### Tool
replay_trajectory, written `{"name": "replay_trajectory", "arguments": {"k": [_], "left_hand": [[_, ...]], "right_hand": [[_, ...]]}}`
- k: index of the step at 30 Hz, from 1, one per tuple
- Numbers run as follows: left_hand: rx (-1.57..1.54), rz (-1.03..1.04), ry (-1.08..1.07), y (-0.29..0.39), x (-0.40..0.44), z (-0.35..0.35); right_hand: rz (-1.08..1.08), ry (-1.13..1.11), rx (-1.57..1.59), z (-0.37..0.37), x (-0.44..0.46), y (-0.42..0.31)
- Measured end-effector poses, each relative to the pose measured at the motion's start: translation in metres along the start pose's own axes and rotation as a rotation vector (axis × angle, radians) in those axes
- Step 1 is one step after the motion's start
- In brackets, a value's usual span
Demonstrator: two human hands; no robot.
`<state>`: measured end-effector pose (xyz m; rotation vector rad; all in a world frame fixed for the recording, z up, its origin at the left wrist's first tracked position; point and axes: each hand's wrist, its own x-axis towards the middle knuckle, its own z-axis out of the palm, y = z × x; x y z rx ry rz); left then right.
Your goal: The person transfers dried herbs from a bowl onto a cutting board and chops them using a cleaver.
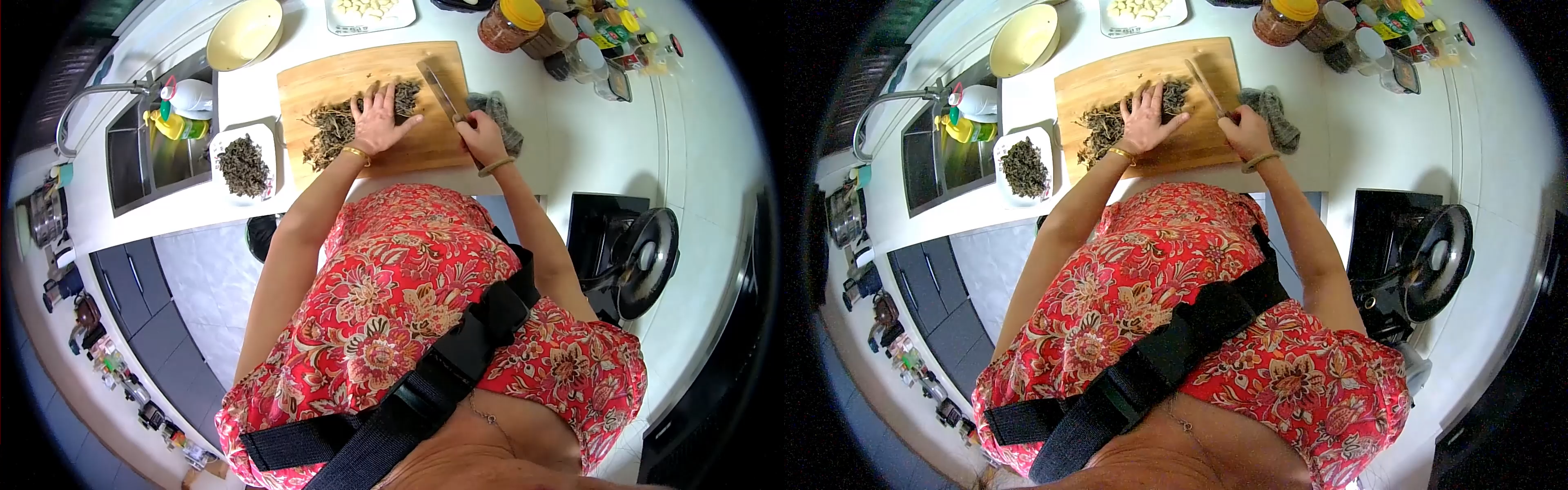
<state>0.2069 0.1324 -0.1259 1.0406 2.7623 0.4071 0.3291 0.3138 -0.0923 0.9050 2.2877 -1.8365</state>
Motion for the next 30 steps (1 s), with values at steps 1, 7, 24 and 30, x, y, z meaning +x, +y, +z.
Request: {"name": "replay_trajectory", "arguments": {"k": [1, 7, 24, 30], "left_hand": [[0.01, -0.004, 0.016, -0.001, 0.0, 0.003], [0.094, -0.015, 0.03, 0.004, -0.001, 0.008], [0.262, -0.008, -0.07, 0.012, 0.007, 0.007], [0.241, 0.014, -0.149, 0.014, 0.005, -0.002]], "right_hand": [[-0.018, -0.005, 0.02, 0.003, 0.003, 0.002], [-0.027, -0.032, -0.025, 0.013, 0.004, -0.011], [-0.172, 0.045, -0.414, 0.02, 0.013, -0.011], [-0.249, -0.011, -0.64, 0.023, 0.021, -0.003]]}}
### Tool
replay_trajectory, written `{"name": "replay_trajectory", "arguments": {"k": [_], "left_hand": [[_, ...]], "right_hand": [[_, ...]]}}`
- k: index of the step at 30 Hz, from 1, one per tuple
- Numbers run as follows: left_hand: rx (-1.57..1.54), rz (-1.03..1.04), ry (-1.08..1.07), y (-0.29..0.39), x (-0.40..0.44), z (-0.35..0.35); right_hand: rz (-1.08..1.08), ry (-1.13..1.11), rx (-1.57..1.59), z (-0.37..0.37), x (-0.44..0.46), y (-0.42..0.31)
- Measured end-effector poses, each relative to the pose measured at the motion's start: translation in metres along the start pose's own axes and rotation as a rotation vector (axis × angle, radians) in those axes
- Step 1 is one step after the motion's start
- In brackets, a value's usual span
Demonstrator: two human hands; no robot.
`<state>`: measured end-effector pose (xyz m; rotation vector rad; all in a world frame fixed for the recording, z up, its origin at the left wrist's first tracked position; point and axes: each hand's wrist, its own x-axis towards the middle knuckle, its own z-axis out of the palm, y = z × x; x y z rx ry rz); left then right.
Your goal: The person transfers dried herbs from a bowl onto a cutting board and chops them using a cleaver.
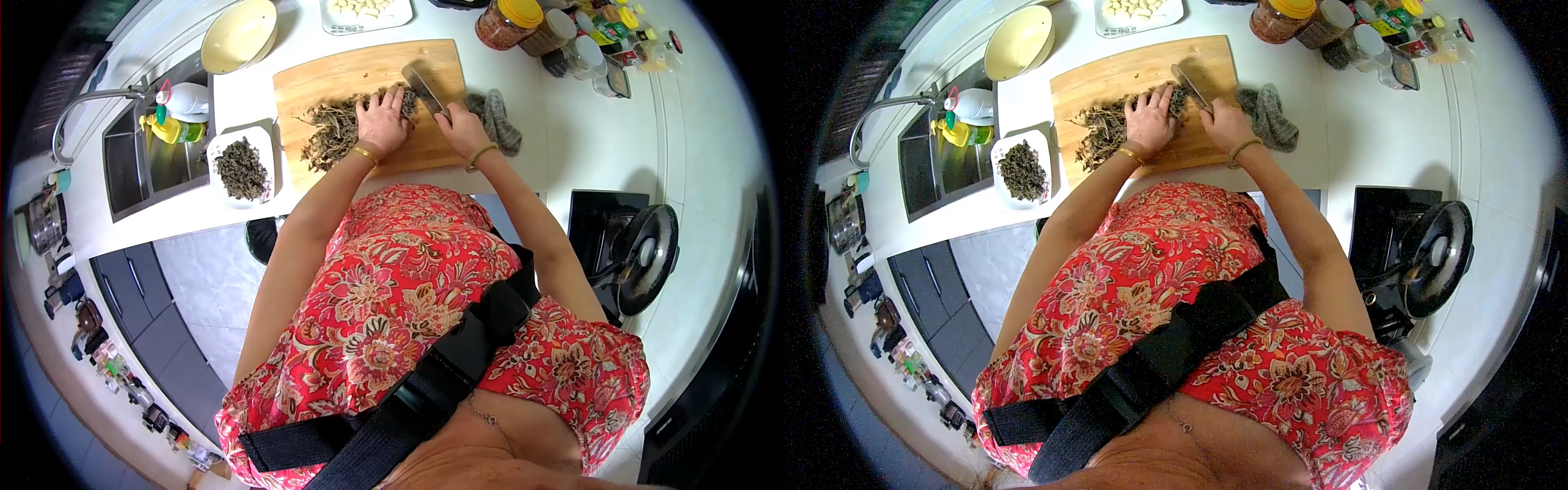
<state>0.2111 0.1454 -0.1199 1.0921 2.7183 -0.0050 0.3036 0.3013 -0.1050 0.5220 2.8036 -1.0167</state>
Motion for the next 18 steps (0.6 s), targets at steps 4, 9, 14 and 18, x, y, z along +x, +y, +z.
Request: {"name": "replay_trajectory", "arguments": {"k": [4, 9, 14, 18], "left_hand": [[-0.107, 0.01, 0.043, -0.006, 0.001, 0.01], [-0.3, -0.019, 0.098, -0.005, 0.004, 0.013], [-0.126, -0.023, 0.106, -0.001, 0.004, 0.013], [-0.054, -0.03, 0.036, 0.004, 0.004, 0.007]], "right_hand": [[-0.004, 0.006, 0.016, 0.0, -0.001, 0.001], [-0.021, 0.02, 0.051, 0.005, -0.001, 0.003], [0.0, 0.015, 0.047, 0.001, -0.001, -0.002], [0.018, 0.041, 0.073, -0.008, -0.002, -0.007]]}}
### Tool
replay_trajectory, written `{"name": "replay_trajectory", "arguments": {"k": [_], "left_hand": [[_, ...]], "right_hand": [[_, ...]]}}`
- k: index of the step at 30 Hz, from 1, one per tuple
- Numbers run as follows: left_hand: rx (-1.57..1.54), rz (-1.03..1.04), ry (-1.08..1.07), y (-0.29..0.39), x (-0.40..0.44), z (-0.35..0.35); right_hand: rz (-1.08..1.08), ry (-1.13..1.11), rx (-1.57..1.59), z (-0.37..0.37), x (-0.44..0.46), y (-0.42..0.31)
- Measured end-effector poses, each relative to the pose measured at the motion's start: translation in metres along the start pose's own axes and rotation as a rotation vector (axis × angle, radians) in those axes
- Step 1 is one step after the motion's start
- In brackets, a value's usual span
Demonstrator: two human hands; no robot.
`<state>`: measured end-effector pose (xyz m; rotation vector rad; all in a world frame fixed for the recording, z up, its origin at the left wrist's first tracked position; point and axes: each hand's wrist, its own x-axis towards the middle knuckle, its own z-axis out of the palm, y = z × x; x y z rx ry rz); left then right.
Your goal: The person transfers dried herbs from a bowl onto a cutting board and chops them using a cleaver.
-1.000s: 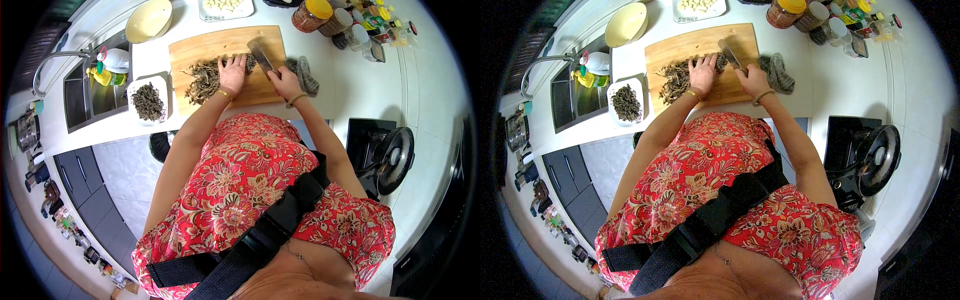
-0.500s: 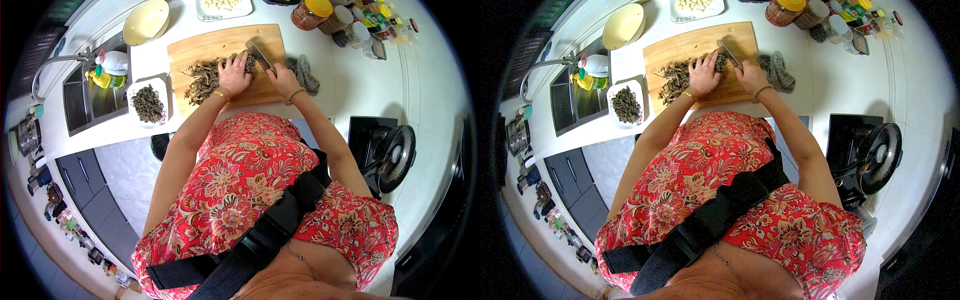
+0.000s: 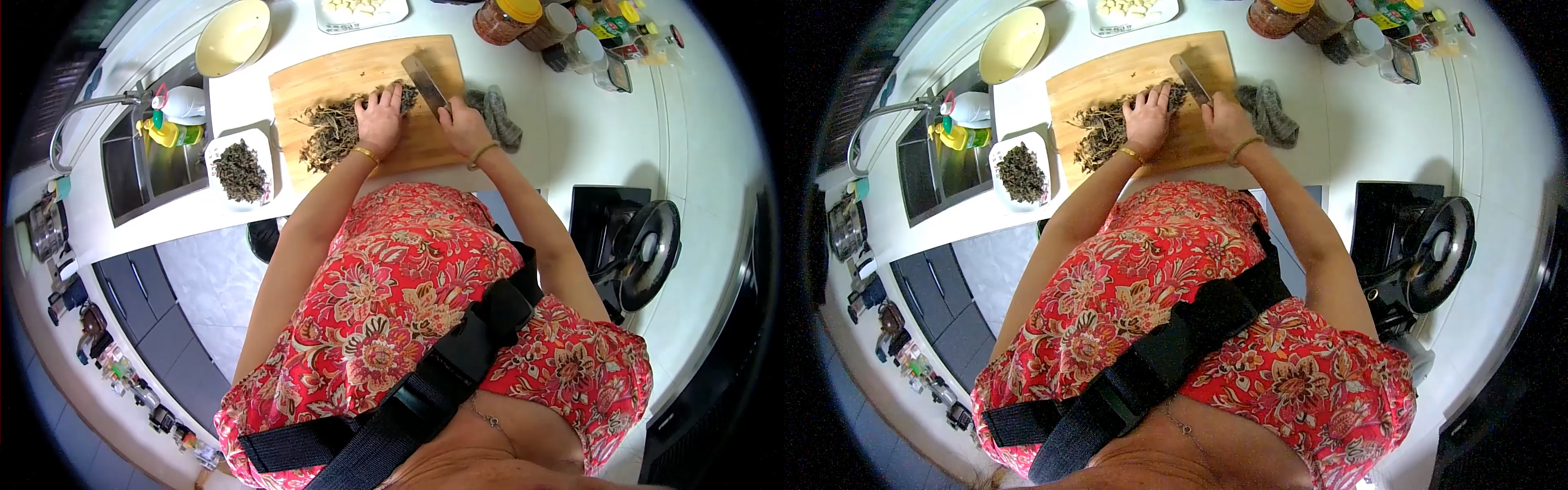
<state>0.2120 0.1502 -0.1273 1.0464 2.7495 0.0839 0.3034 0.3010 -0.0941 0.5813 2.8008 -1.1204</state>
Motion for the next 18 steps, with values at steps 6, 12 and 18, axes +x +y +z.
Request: {"name": "replay_trajectory", "arguments": {"k": [6, 12, 18], "left_hand": [[0.167, -0.003, -0.046, 0.001, 0.004, 0.004], [0.081, 0.036, 0.0, 0.001, 0.0, -0.005], [-0.062, 0.065, 0.066, -0.005, 0.002, 0.003]], "right_hand": [[-0.023, -0.076, -0.102, 0.001, 0.008, -0.004], [0.04, -0.267, -0.255, 0.0, 0.014, -0.016], [0.087, -0.327, -0.265, -0.005, 0.015, -0.029]]}}
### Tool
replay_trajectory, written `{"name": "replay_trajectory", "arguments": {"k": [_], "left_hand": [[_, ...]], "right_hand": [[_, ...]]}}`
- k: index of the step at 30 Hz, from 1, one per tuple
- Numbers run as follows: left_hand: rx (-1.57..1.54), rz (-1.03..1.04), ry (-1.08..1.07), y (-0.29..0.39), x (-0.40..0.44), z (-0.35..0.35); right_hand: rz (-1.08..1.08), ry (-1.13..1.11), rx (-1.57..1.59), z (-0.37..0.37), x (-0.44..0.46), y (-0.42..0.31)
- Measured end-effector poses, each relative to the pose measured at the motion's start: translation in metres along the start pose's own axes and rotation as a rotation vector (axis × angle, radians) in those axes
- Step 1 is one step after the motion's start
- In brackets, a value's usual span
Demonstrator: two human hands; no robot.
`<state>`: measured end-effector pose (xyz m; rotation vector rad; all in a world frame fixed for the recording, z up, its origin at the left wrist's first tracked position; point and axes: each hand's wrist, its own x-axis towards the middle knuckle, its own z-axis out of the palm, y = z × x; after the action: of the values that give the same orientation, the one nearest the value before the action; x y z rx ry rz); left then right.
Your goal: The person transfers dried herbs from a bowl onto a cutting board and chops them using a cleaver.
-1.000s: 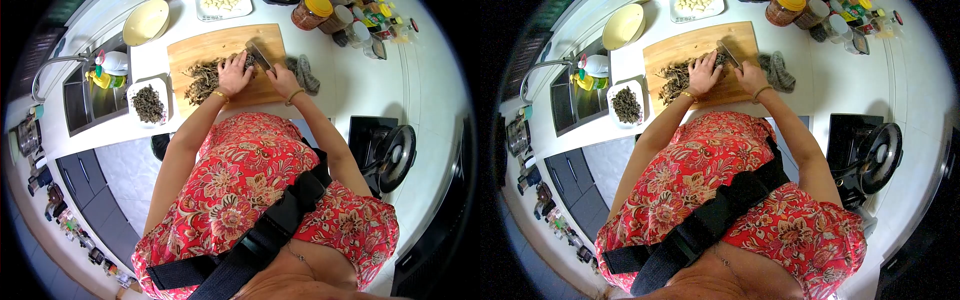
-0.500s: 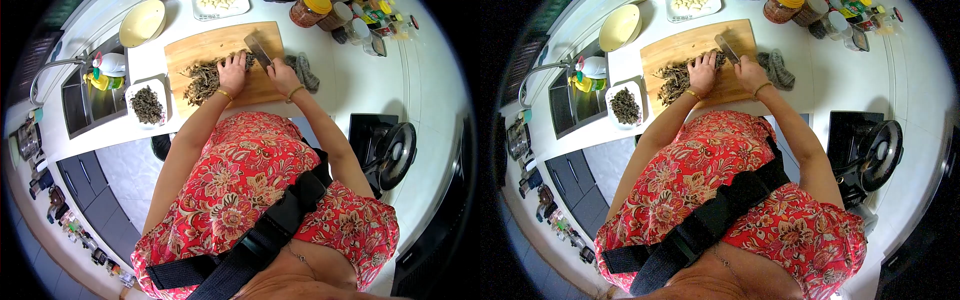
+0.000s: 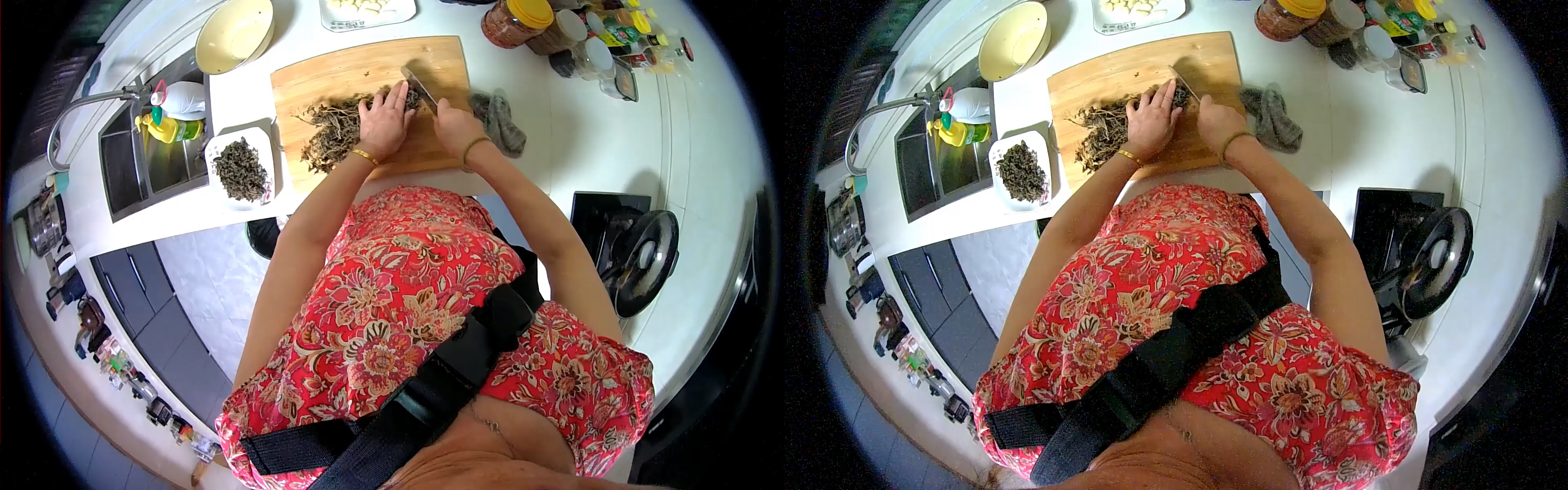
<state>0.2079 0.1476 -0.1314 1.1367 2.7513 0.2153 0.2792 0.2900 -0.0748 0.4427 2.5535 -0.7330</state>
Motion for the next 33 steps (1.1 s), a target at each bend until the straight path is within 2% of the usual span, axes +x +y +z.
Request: {"name": "replay_trajectory", "arguments": {"k": [2, 9, 12, 14, 15, 19, 21, 23, 29, 33], "left_hand": [[0.034, -0.016, -0.026, 0.0, 0.002, 0.003], [-0.013, -0.007, 0.044, 0.0, 0.004, 0.003], [0.074, 0.011, 0.083, 0.008, -0.01, -0.007], [0.072, -0.028, 0.076, 0.008, -0.009, -0.007], [0.073, -0.045, 0.078, 0.008, -0.008, -0.007], [0.014, -0.045, 0.132, 0.005, -0.007, -0.002], [0.029, -0.09, 0.062, 0.005, -0.005, 0.0], [0.042, -0.09, 0.065, 0.005, -0.004, 0.001], [0.062, -0.09, 0.044, 0.008, -0.007, -0.009], [0.101, -0.084, 0.044, 0.01, -0.006, -0.007]], "right_hand": [[-0.05, 0.135, 0.003, 0.014, 0.008, 0.012], [-0.013, 0.057, -0.036, 0.011, 0.006, 0.001], [-0.015, 0.143, -0.003, 0.027, -0.011, 0.005], [-0.161, 0.329, -0.007, 0.029, -0.007, 0.017], [-0.16, 0.335, -0.01, 0.027, -0.006, 0.022], [-0.158, 0.298, 0.127, 0.02, -0.006, 0.027], [-0.141, 0.297, 0.144, 0.018, -0.01, 0.023], [-0.104, 0.198, 0.101, 0.014, -0.012, 0.015], [-0.02, 0.102, -0.026, 0.011, -0.007, -0.004], [0.022, 0.129, 0.062, 0.026, -0.009, -0.004]]}}
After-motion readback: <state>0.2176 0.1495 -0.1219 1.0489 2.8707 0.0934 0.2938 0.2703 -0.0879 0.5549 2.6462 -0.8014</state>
